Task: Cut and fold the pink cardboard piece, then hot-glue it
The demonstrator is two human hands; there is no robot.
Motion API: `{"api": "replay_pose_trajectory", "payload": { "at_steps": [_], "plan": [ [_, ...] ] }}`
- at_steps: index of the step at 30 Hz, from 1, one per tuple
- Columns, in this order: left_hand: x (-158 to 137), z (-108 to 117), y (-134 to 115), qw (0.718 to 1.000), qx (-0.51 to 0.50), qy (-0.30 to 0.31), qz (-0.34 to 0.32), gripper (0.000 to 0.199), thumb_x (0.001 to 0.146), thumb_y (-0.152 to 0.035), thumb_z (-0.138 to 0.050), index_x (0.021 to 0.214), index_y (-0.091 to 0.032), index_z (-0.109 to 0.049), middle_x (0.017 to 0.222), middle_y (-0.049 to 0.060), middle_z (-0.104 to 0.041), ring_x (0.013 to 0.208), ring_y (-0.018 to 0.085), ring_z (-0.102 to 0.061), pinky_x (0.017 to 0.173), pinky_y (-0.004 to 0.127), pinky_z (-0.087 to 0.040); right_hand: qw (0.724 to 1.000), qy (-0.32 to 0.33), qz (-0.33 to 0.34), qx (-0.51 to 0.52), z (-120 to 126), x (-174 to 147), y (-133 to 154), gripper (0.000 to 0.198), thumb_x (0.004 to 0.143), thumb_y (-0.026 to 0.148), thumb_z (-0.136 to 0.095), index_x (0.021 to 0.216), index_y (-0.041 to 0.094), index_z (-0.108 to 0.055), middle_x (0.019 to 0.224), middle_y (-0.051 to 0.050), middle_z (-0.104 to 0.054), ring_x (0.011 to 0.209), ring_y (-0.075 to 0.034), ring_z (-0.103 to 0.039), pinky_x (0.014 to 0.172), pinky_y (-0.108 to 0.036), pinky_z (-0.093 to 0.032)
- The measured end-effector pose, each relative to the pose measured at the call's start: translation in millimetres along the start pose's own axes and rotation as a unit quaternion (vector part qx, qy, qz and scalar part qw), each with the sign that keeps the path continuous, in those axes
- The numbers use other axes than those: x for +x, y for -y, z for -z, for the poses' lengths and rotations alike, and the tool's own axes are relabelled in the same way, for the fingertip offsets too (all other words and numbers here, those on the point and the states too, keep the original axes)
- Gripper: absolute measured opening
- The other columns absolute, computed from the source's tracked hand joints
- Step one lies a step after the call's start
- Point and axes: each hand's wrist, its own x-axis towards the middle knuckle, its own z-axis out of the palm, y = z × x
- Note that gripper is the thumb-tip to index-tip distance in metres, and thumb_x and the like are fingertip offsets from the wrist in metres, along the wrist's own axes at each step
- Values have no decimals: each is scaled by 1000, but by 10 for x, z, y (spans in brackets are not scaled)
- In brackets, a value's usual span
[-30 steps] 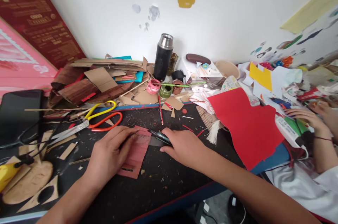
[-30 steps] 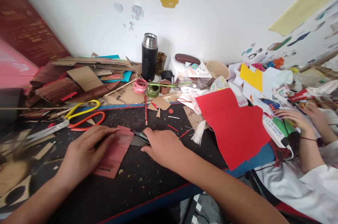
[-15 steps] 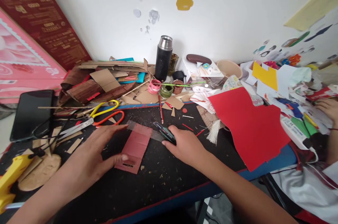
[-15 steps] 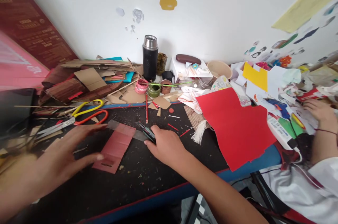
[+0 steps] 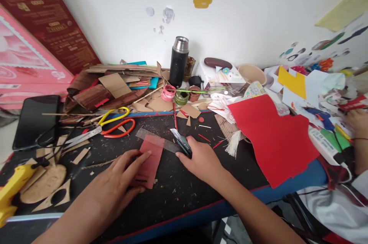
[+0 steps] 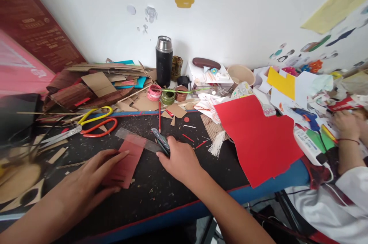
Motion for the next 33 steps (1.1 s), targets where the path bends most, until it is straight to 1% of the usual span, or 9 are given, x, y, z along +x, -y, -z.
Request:
{"api": "replay_pose_trajectory", "payload": {
  "at_steps": [7,12,15,17,19,21,24,29,33],
  "plan": [
    [180,-101,-422,999,-31,-38,13,48,100,-30,-57,147,-22,-52,130,11,-69,98,23,-78,77,30,-66,1000,-14,3,6,-52,-6,-1,30,100,45,-63,114,19,-60,96,-9,-79,86,-29,-76,68,-33,-42],
    [295,-157,-662,998,-30,-57,18,41,101,-28,-54,141,-19,-56,130,14,-69,97,27,-78,73,36,-68,1000,-29,5,-5,-94,-13,-12,30,101,45,-61,115,19,-59,95,-10,-79,85,-29,-77,67,-33,-41],
    [324,-70,-596,998,-46,-49,-9,36,102,-28,-53,136,-22,-62,128,12,-71,96,24,-78,74,33,-67,1000,-26,5,-5,-88,-17,-7,28,101,45,-61,113,19,-59,93,-9,-79,83,-29,-76,65,-33,-39],
    [349,-12,-490,998,-31,-32,-35,37,99,-19,-50,132,-23,-67,126,10,-73,101,23,-75,83,33,-65,1000,-25,3,-1,-77,-17,-4,27,101,45,-61,111,20,-59,92,-8,-78,83,-28,-76,64,-33,-37],
    [394,11,-384,997,9,6,-72,54,90,-6,-47,137,-24,-66,134,10,-73,116,24,-70,98,37,-60,1000,-25,-2,4,-70,-16,-5,26,100,44,-62,109,20,-59,91,-8,-78,82,-28,-75,64,-32,-36],
    [456,-8,-313,991,59,36,-116,66,87,-3,-48,147,-27,-61,148,7,-67,130,27,-63,105,42,-54,1000,-25,-8,12,-74,-12,-11,25,100,44,-62,109,20,-58,90,-7,-78,82,-27,-75,64,-32,-35],
    [542,-70,-293,980,87,63,-170,63,93,-10,-51,153,-28,-55,157,5,-60,139,27,-56,112,42,-47,999,-28,-11,25,-100,-11,-30,25,100,44,-62,109,21,-58,90,-7,-78,82,-27,-75,65,-31,-34],
    [597,-65,-315,976,50,101,-184,67,94,-15,-54,159,-32,-48,156,4,-60,145,25,-51,120,43,-38,999,-30,-6,32,-123,-12,-49,25,100,44,-63,109,21,-58,91,-7,-78,86,-27,-75,67,-31,-36],
    [631,41,-269,972,35,147,-182,74,89,-11,-54,159,-33,-47,160,3,-57,148,26,-49,122,47,-37,1000,-15,-6,21,-82,-2,-46,27,101,46,-62,111,21,-58,93,-8,-79,87,-28,-76,67,-31,-36]
  ]
}}
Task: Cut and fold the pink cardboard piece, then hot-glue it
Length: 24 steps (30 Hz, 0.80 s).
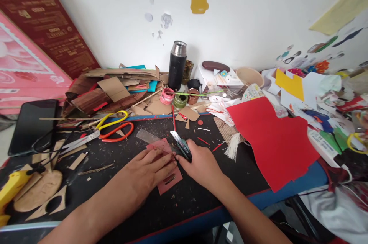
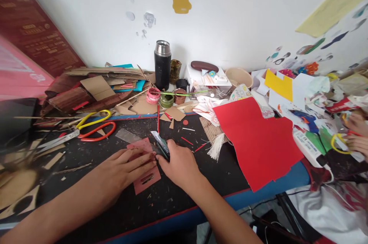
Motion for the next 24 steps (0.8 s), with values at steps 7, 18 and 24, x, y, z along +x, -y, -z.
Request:
{"api": "replay_pose_trajectory", "payload": {
  "at_steps": [7,18,24],
  "plan": [
    [52,-45,51,999,31,-27,-8,57,97,-17,-55,151,-33,-57,151,4,-65,141,25,-57,116,43,-43,1000,8,13,3,24,-7,0,27,102,44,-63,115,21,-58,99,-9,-79,91,-28,-76,68,-31,-37],
    [-130,-25,117,997,38,-69,-4,58,92,-9,-50,147,-26,-62,150,7,-66,138,28,-60,107,42,-51,1000,20,14,19,91,30,0,28,99,45,-65,112,21,-59,97,-8,-79,92,-29,-76,68,-32,-35],
    [-159,-102,72,987,28,-159,-13,43,98,-11,-47,132,-24,-70,128,6,-76,118,25,-69,99,38,-55,1000,13,5,20,30,20,-27,31,99,47,-65,114,21,-59,93,-7,-78,87,-28,-75,67,-31,-34]
  ]
}}
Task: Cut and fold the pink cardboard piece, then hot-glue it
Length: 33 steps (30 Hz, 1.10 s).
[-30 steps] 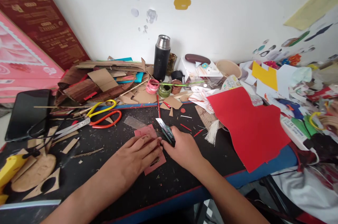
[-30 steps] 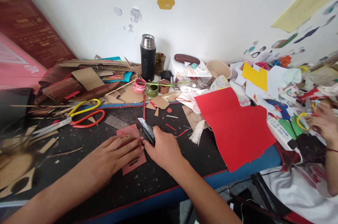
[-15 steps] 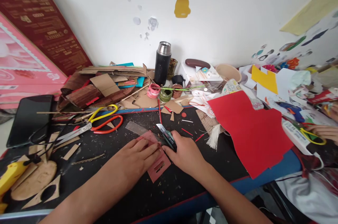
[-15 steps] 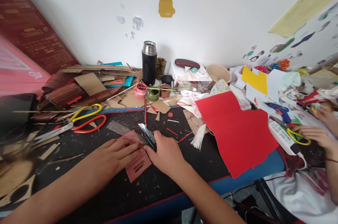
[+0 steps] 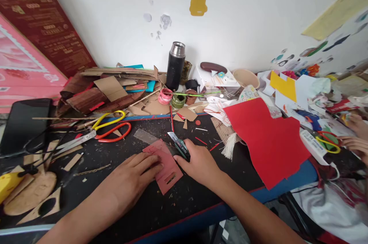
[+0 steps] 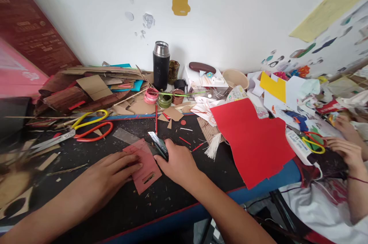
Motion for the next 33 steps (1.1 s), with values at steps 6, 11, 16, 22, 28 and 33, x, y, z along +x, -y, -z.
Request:
{"api": "replay_pose_trajectory", "payload": {
  "at_steps": [6,11,16,22,28,33],
  "plan": [
    [69,53,8,997,-6,-71,2,33,108,-33,-49,133,-21,-68,125,9,-75,118,25,-66,99,39,-54,1000,17,6,-3,43,22,12,30,100,45,-66,117,21,-59,98,-9,-78,91,-29,-74,69,-32,-35],
    [150,92,191,995,-13,-83,53,34,107,-30,-50,134,-20,-69,135,11,-71,125,27,-63,107,44,-52,1000,17,13,-8,37,22,-2,34,100,47,-64,120,20,-58,98,-10,-79,92,-30,-75,68,-32,-34],
    [249,15,327,996,77,-40,36,36,105,-17,-48,134,-16,-68,130,13,-73,121,31,-62,101,48,-53,1000,8,16,-7,8,2,-21,35,101,47,-63,123,19,-58,98,-10,-79,91,-31,-75,68,-33,-34],
    [344,38,332,990,137,-13,-12,37,101,-9,-48,131,-12,-69,122,15,-75,111,29,-65,94,43,-53,999,-3,34,15,-14,4,-41,31,103,43,-61,122,19,-58,97,-10,-78,90,-30,-74,69,-33,-37],
    [258,118,346,988,147,-41,-28,37,102,-11,-48,132,-10,-70,122,15,-75,112,30,-64,91,42,-57,991,-33,50,122,-4,-42,-110,21,100,39,-63,113,22,-59,95,-7,-77,88,-26,-73,71,-31,-42],
    [14,237,299,984,149,-99,1,41,103,-14,-48,140,-13,-65,131,14,-73,124,33,-62,102,48,-55,981,-39,53,182,41,-127,-169,18,98,40,-66,105,24,-61,85,-2,-73,79,-23,-70,68,-29,-43]
  ]
}}
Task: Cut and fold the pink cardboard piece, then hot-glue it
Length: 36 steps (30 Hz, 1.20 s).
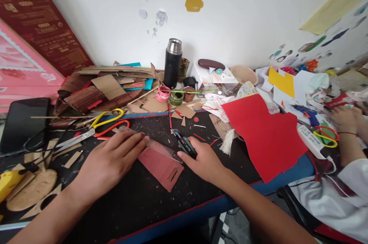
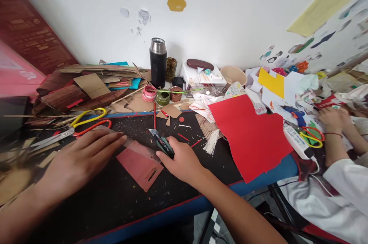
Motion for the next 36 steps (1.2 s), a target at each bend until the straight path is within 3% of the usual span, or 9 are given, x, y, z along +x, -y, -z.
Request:
{"api": "replay_pose_trajectory", "payload": {
  "at_steps": [4,10,15,36],
  "plan": [
    [-95,76,-170,999,39,-16,-24,37,104,-11,-41,127,-8,-70,124,15,-74,115,31,-65,94,42,-57,1000,1,1,12,-27,-7,-5,17,96,39,-67,103,24,-63,84,-2,-72,77,-22,-68,68,-29,-43],
    [-235,-65,-359,1000,9,25,-1,42,105,-12,-36,127,-10,-72,122,14,-76,114,27,-66,88,36,-59,1000,17,7,-2,-106,34,17,19,95,41,-67,96,24,-59,75,2,-67,67,-18,-61,64,-27,-37],
    [-340,-103,-353,999,-27,42,4,46,102,-11,-39,138,-13,-66,128,15,-74,118,28,-65,93,37,-59,999,29,0,-18,-109,60,25,20,95,42,-67,96,23,-60,75,2,-66,69,-18,-61,64,-27,-36],
    [-201,-140,-361,999,-45,20,-5,42,106,-13,-36,133,-8,-68,129,14,-74,124,28,-63,100,37,-58,999,8,-23,-42,-189,85,16,26,96,48,-63,101,23,-62,78,0,-69,72,-20,-65,66,-29,-39]
  ]
}}
